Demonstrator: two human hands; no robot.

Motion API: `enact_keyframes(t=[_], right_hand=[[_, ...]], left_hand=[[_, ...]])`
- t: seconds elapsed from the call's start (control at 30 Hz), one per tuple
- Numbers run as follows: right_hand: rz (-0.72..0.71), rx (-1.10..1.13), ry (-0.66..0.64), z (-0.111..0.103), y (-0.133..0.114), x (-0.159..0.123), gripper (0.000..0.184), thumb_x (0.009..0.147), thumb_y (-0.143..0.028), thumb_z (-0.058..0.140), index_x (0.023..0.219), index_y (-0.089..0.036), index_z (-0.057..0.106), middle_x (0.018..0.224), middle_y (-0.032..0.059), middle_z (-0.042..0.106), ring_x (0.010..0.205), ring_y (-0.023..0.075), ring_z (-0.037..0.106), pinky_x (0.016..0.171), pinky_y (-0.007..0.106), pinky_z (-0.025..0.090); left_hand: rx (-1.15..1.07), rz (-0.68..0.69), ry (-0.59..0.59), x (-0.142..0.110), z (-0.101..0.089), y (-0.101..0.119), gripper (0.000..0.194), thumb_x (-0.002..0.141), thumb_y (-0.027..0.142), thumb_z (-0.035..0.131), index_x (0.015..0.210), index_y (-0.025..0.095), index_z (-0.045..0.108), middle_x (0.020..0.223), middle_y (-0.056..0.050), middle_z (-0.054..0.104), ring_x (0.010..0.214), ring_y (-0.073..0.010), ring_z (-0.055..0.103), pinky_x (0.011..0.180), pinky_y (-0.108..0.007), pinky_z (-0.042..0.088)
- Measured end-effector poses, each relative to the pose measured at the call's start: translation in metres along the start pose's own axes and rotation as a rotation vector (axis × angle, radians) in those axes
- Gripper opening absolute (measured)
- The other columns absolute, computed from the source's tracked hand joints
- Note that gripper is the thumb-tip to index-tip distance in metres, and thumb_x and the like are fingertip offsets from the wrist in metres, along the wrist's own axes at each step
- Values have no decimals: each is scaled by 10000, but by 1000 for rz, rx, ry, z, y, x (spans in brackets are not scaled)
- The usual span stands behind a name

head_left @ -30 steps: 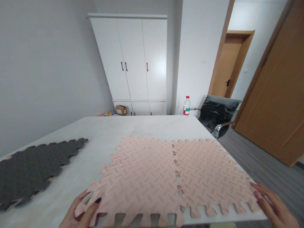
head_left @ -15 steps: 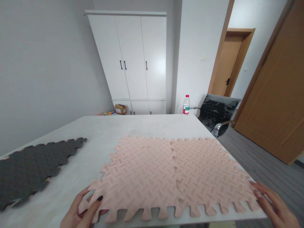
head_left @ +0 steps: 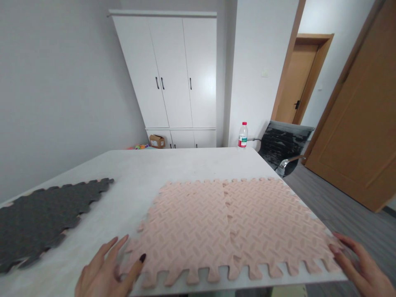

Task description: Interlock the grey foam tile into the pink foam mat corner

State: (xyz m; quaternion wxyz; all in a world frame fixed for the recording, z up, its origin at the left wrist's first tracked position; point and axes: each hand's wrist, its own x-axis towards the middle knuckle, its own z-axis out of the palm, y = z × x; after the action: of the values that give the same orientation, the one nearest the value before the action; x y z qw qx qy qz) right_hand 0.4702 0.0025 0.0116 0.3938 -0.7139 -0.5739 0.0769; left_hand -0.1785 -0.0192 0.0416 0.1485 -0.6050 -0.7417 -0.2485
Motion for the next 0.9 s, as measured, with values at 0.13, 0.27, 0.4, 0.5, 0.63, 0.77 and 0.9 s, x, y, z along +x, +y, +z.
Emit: enact_keyframes(t=[0.13, 0.27, 0.4, 0.5, 0.63, 0.77, 0.9], right_hand=[[-67, -101, 80, -9, -49, 20, 593, 800, -647, 443, 1262, -276, 475, 1274, 108, 545, 1148, 341, 523, 789, 481, 520], [-351, -70, -63, 14, -136, 59, 466, 891, -533, 389, 1258, -269, 506, 1388, 78, 456, 1267, 255, 436, 1048, 461, 378], [-586, -118, -425, 79, -216, 100, 498, 924, -483, 354, 1319, -217, 497, 1477, 94, 360, 1351, 224, 338, 1127, 419, 267], [-638, -219, -588, 134, -247, 127, 529, 935, -424, 328, 1397, -185, 424, 1504, 110, 317, 1360, 213, 324, 1121, 385, 264], [-620, -268, -664, 183, -255, 146, 547, 934, -467, 322, 1418, -225, 404, 1520, 100, 286, 1371, 248, 304, 1108, 446, 257], [-585, -286, -717, 199, -247, 146, 587, 935, -573, 227, 1451, -310, 325, 1517, 75, 301, 1388, 275, 260, 1101, 549, 183], [-573, -323, -730, 200, -245, 143, 608, 928, -605, 194, 1459, -328, 298, 1536, 69, 259, 1410, 277, 192, 1108, 544, 127]], left_hand=[[-126, 252, 0, 10, -5, 48, 528, 840, 470, 490, 1309, 235, 435, 1405, -120, 447, 1285, -288, 432, 1014, -484, 429], [-193, 473, -117, 17, -9, 136, 457, 911, 320, 393, 1362, 246, 408, 1457, -76, 423, 1350, -258, 371, 1055, -523, 393], [-223, 516, -396, 18, -11, 216, 495, 925, 283, 333, 1414, 214, 373, 1500, -30, 341, 1386, -243, 307, 1104, -512, 342], [-272, 438, -475, 18, -6, 248, 497, 940, 318, 291, 1421, 220, 369, 1511, -2, 309, 1399, -228, 273, 1138, -497, 287], [-257, 356, -482, 13, 8, 258, 499, 942, 348, 283, 1415, 223, 378, 1502, -5, 315, 1397, -240, 277, 1138, -531, 275], [-214, 341, -474, 9, 15, 259, 493, 933, 343, 300, 1402, 223, 397, 1492, 2, 321, 1396, -255, 275, 1135, -559, 273], [-197, 347, -471, 9, 15, 261, 502, 926, 338, 304, 1401, 200, 393, 1489, -4, 316, 1388, -259, 292, 1127, -556, 297]])
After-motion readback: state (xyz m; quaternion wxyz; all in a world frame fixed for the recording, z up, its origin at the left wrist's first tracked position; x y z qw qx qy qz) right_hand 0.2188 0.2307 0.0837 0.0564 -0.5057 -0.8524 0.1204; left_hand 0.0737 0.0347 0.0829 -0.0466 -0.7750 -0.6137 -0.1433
